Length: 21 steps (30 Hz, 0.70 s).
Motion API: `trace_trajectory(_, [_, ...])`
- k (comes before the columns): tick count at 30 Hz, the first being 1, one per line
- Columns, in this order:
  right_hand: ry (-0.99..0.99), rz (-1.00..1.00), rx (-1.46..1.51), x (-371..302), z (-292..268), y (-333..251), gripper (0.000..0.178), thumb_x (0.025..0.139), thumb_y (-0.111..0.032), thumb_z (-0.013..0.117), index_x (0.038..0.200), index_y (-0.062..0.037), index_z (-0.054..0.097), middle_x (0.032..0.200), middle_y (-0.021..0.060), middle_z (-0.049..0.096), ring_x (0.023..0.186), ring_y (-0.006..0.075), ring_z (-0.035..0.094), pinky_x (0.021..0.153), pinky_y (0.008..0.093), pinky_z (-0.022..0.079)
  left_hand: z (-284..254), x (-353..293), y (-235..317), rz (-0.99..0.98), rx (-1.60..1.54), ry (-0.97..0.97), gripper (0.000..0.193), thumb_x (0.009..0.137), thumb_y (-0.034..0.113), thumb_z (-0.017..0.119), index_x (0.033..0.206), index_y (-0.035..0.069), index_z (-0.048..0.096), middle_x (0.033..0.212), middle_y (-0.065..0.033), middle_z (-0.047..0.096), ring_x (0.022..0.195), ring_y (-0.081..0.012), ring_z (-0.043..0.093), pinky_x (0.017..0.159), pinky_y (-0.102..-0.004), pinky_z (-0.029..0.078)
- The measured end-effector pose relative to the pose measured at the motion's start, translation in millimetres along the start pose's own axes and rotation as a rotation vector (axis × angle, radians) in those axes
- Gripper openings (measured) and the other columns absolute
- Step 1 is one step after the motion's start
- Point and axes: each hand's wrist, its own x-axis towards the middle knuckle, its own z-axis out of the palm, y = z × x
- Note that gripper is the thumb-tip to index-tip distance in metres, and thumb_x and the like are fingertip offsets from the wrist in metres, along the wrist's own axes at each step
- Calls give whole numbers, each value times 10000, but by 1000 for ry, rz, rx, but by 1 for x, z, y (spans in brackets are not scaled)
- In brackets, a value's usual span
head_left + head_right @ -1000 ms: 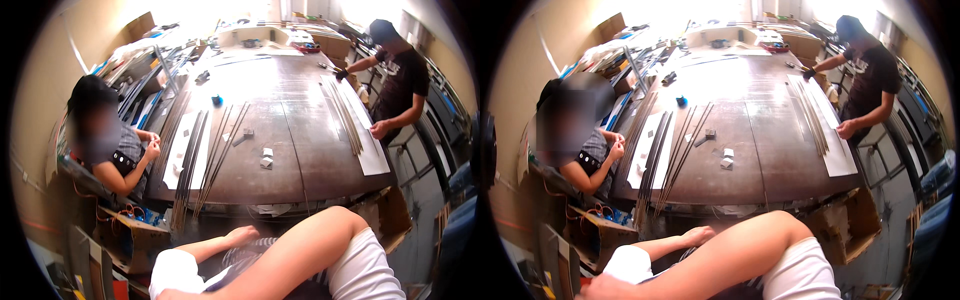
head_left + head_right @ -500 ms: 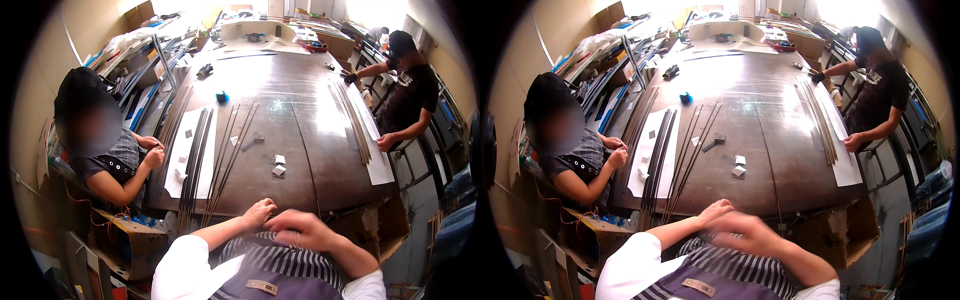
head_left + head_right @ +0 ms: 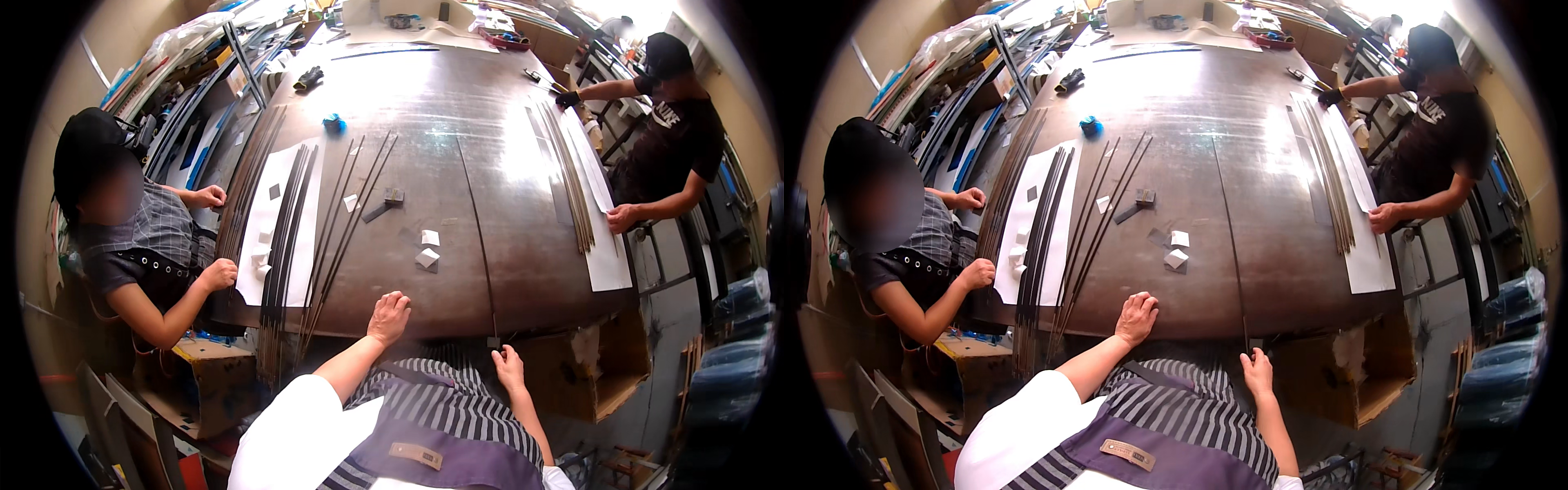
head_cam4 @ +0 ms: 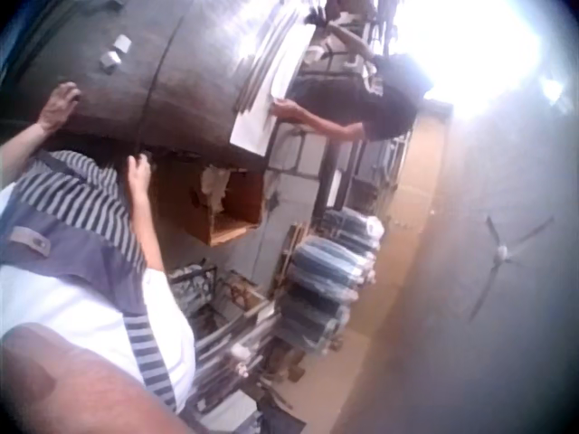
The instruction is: The person organizes long metal rods on a large workbench and then moves to a machine to process a single rod. They return to the workbench to peel backing from small adhesive squares and apply them to the metal rods. The person also handles a roll of white tape and continues to arrange the rods and adhesive pieces.
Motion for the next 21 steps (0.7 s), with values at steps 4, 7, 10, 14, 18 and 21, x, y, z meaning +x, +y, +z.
trace_trajectory(4, [-110,121,329,19,18,19,268,912,-157,616,1118,13,604,740,69,655,579,111,633,511,266,504,-1,0,1,7,18,18,233,810,163,645,1021,121,555,1058,-71,528,1038,-264,526,881,-378,440])
trace_trajectory(7, [-263,233,533,23,10,6,208,927,-111,563,1075,18,632,694,67,643,527,119,614,475,258,502,-2,-2,0,-18,38,15,218,809,153,642,1006,123,554,1057,-73,533,1036,-267,535,873,-380,448])
trace_trajectory(10, [-259,201,501,30,-2,-19,180,930,-95,553,990,26,671,684,73,658,528,119,629,502,253,514,-2,3,3,-13,35,10,221,814,151,639,1015,118,554,1063,-79,533,1027,-275,539,877,-388,454])
trace_trajectory(14, [-328,198,482,47,-2,-36,209,925,-135,574,879,29,695,700,92,679,556,149,658,514,277,522,1,-1,1,-42,48,-17,235,823,161,643,1038,108,564,1083,-91,537,1025,-287,541,897,-394,454])
trace_trajectory(18, [-238,-24,-78,61,2,-7,357,878,-375,622,842,-31,712,754,184,680,734,358,677,665,455,532,2,1,3,-32,63,-5,236,816,159,650,1033,110,571,1087,-91,539,1019,-287,544,896,-393,457])
trace_trajectory(21, [-46,-98,-173,68,-26,-38,326,889,-378,597,824,-77,704,762,178,674,762,397,658,702,501,516,2,-2,3,-52,76,-6,235,815,157,651,1032,110,575,1090,-90,540,1020,-283,544,895,-391,456])
